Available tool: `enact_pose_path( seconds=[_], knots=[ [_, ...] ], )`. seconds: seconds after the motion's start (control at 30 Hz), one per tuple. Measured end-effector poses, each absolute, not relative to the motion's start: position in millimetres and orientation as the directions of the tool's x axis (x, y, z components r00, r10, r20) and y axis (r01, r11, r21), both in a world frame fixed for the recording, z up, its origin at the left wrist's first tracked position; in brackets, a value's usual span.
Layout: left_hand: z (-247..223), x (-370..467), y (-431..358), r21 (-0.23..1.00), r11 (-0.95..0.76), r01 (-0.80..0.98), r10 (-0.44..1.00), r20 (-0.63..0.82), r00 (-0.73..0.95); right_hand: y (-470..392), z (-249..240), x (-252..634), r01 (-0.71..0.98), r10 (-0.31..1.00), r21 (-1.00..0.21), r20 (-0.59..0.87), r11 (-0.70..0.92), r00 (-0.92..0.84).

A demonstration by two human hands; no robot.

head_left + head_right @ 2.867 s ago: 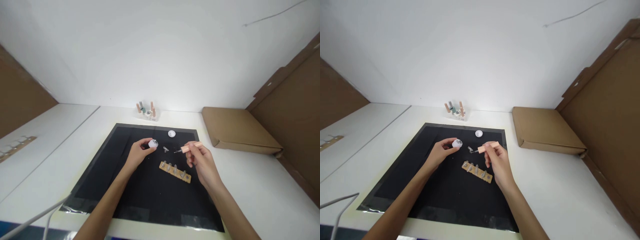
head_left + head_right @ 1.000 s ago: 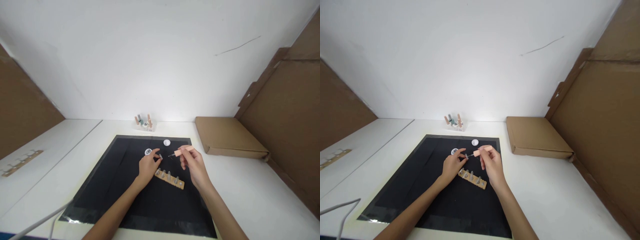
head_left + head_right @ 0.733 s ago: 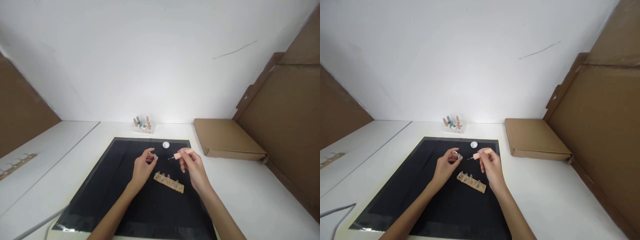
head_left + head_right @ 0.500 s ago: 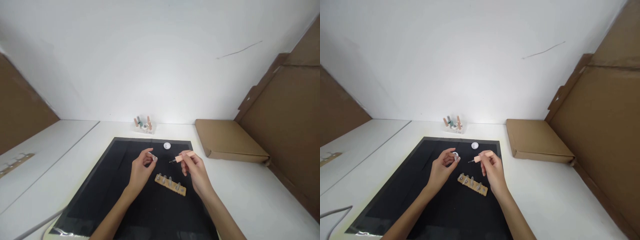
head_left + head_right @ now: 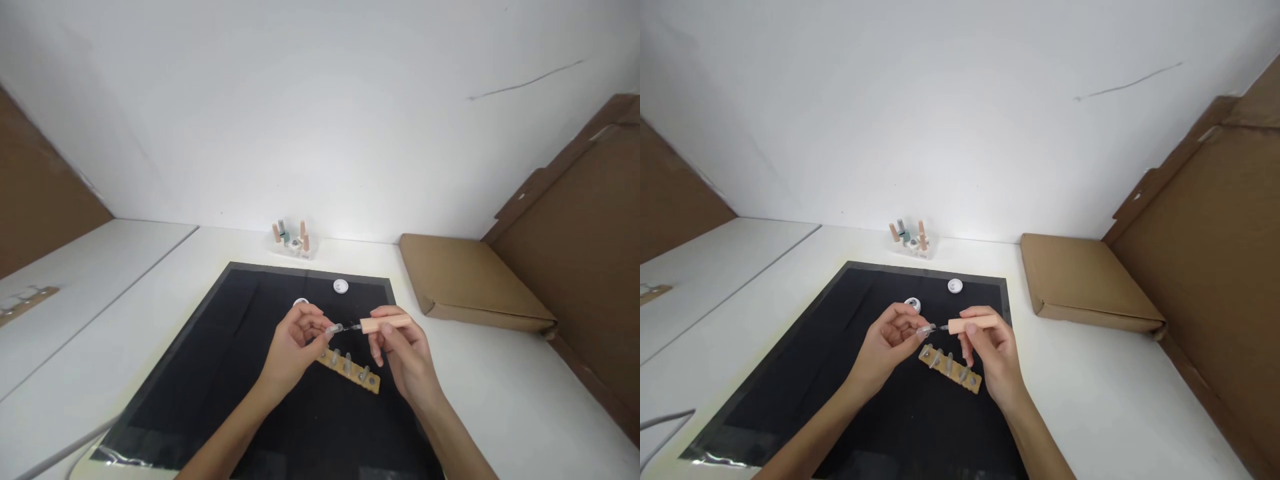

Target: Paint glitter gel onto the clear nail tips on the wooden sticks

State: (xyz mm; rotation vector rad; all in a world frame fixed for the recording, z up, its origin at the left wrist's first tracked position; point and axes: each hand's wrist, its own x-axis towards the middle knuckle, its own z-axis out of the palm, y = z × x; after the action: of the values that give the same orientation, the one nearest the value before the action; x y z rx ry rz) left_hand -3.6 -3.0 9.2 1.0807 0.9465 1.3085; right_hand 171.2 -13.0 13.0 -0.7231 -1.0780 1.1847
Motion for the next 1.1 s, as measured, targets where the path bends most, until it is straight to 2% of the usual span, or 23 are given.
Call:
enact_pose_path(
  seconds=[0.27, 0.6, 0.8, 0.97, 1.1],
  knots=[
    [15.9, -8.1, -5.7, 0.886, 0.191, -0.423, 0.978, -0.135, 0.158, -15.6, 15.0, 172.0, -0.371, 0.911, -0.854, 0.410, 0.364, -0.049],
    [11.9, -5.9, -4.5, 0.829, 0.304, -0.469, 0.938, -0.174, 0.299, -16.1, 6.5, 175.6, -0.319, 0.908, -0.872, 0.413, 0.370, -0.077],
    [10.7, -4.0, -5.5, 0.886, 0.246, -0.392, 0.951, -0.142, 0.276, -19.4, 6.3, 176.8, -0.260, 0.928, -0.902, 0.370, 0.345, -0.051],
    [10.0, -2.1, -5.1, 0.924, 0.079, -0.374, 0.965, 0.023, 0.260, -20.6, 8.2, 175.5, -0.238, 0.908, -0.891, 0.413, 0.388, -0.065],
    [7.9, -3.4, -5.1, 0.936, -0.042, -0.350, 0.955, 0.141, 0.261, -22.2, 11.0, 175.8, -0.286, 0.906, -0.886, 0.408, 0.364, -0.112]
  ],
)
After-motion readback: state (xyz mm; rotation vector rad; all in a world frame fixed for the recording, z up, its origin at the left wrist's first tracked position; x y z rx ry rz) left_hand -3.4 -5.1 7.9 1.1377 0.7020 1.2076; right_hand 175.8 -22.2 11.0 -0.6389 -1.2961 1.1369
